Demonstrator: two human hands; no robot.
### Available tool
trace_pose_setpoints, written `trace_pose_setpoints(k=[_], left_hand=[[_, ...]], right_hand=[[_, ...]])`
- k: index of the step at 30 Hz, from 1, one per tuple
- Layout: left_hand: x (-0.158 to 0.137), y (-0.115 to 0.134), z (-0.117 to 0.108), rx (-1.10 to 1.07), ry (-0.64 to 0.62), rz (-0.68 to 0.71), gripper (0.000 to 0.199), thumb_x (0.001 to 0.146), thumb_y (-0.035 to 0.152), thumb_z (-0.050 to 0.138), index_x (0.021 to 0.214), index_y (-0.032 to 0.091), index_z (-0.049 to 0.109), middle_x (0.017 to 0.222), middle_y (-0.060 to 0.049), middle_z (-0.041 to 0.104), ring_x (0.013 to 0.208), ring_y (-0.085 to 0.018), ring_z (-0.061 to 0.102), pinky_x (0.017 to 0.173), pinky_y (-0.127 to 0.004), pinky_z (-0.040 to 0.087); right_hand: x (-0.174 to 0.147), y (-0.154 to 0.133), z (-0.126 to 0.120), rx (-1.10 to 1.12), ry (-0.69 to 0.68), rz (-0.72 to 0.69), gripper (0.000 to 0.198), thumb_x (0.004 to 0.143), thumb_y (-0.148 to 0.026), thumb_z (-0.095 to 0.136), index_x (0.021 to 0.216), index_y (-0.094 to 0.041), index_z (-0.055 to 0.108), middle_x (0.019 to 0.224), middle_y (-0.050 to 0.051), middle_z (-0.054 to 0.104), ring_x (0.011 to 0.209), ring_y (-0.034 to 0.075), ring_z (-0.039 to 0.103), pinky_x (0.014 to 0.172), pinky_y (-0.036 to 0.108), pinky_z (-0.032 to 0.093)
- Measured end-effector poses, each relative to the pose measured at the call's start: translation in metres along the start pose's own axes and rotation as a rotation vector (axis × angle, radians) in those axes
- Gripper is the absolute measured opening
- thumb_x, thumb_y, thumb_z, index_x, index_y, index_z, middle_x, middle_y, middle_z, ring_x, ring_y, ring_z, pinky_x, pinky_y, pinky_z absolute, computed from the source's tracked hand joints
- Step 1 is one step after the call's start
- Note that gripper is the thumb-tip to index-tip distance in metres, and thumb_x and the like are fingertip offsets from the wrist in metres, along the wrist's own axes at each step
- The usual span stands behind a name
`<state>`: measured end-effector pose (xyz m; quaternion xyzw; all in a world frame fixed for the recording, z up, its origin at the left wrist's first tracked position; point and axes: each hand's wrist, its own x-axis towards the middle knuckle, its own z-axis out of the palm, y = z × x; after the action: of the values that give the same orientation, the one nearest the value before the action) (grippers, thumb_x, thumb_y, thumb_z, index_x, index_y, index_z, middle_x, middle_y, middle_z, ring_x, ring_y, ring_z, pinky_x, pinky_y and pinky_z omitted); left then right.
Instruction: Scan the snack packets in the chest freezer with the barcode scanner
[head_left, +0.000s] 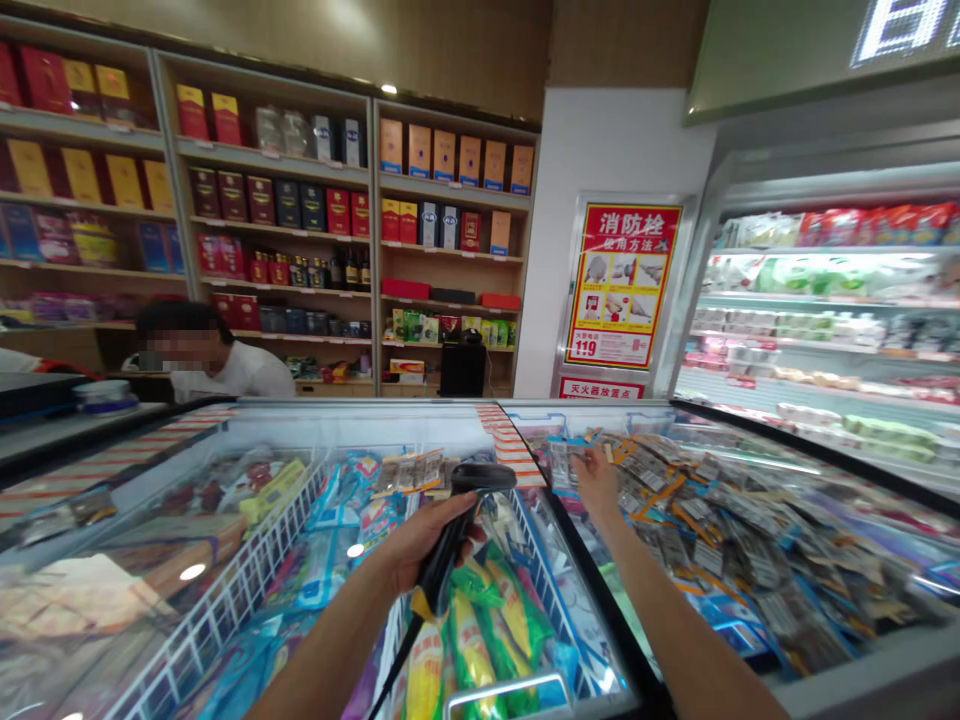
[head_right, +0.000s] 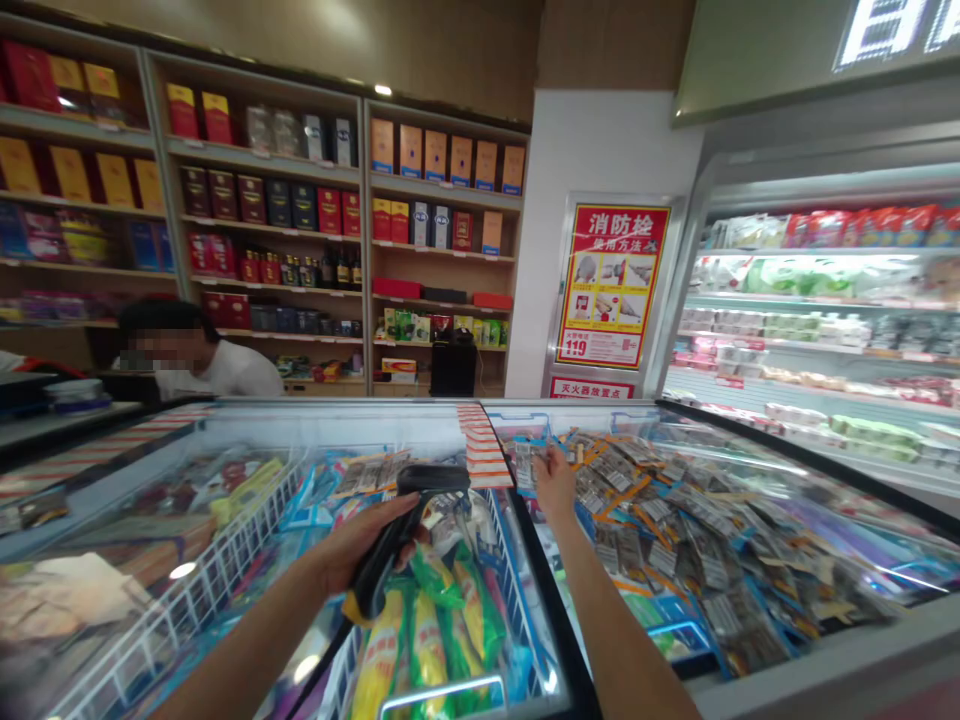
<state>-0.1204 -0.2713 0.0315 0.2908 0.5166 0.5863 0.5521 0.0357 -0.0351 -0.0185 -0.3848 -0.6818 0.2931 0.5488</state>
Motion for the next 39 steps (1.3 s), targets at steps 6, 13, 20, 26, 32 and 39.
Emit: trace_pose_setpoints(k=[6,13,20,26,32,39], left_hand=[[-0.002,0.000,0.001,-0.033,-0.030,0.001,0.028,0.066,0.041,0.059,0.068,0.014,0.053,0.058,-0.004,0.063,0.040,-0.008,0.052,0.039,-0.018,0.038],[-0.002,0.000,0.002,-0.046,-0.059,0.012,0.028,0.067,0.041,0.059,0.067,0.013,0.055,0.057,-0.003,0.062,0.041,-0.007,0.051,0.040,-0.018,0.037],[-0.001,0.001,0.000,-0.050,-0.097,0.012,0.030,0.067,0.042,0.058,0.068,0.013,0.056,0.056,-0.002,0.060,0.041,-0.007,0.050,0.040,-0.018,0.037],[-0.005,0.005,0.001,-0.059,-0.080,0.013,0.029,0.067,0.041,0.058,0.073,0.013,0.056,0.056,-0.002,0.060,0.041,-0.008,0.050,0.040,-0.019,0.037],[-0.003,0.002,0.001,-0.046,-0.129,0.045,0.028,0.067,0.041,0.058,0.068,0.014,0.055,0.056,-0.002,0.061,0.042,-0.008,0.051,0.041,-0.019,0.037],[-0.001,0.001,0.002,-0.069,-0.156,0.007,0.030,0.067,0.043,0.058,0.069,0.013,0.054,0.054,-0.001,0.058,0.041,-0.007,0.050,0.040,-0.019,0.037]], right_hand=[[-0.007,0.000,0.008,0.105,-0.071,0.031,0.031,0.067,-0.040,0.048,0.086,-0.016,0.054,0.067,0.004,0.064,0.065,0.021,0.060,0.063,0.032,0.045],[-0.014,-0.005,0.011,0.160,-0.100,0.049,0.028,0.067,-0.038,0.048,0.085,-0.016,0.053,0.067,0.005,0.064,0.063,0.021,0.060,0.059,0.031,0.045],[-0.017,-0.011,0.010,0.060,-0.077,-0.008,0.029,0.067,-0.040,0.046,0.083,-0.016,0.052,0.071,0.007,0.064,0.064,0.020,0.059,0.060,0.030,0.044],[-0.020,-0.013,0.010,0.053,-0.043,-0.010,0.033,0.066,-0.042,0.046,0.086,-0.016,0.052,0.069,0.006,0.064,0.065,0.021,0.059,0.062,0.032,0.044],[-0.021,-0.017,0.008,0.038,0.002,0.021,0.033,0.062,-0.041,0.047,0.084,-0.016,0.053,0.068,0.007,0.064,0.068,0.024,0.060,0.066,0.035,0.043],[-0.020,-0.016,0.008,-0.016,0.018,0.028,0.037,0.062,-0.042,0.048,0.086,-0.015,0.053,0.067,0.008,0.064,0.066,0.023,0.060,0.063,0.034,0.043]])
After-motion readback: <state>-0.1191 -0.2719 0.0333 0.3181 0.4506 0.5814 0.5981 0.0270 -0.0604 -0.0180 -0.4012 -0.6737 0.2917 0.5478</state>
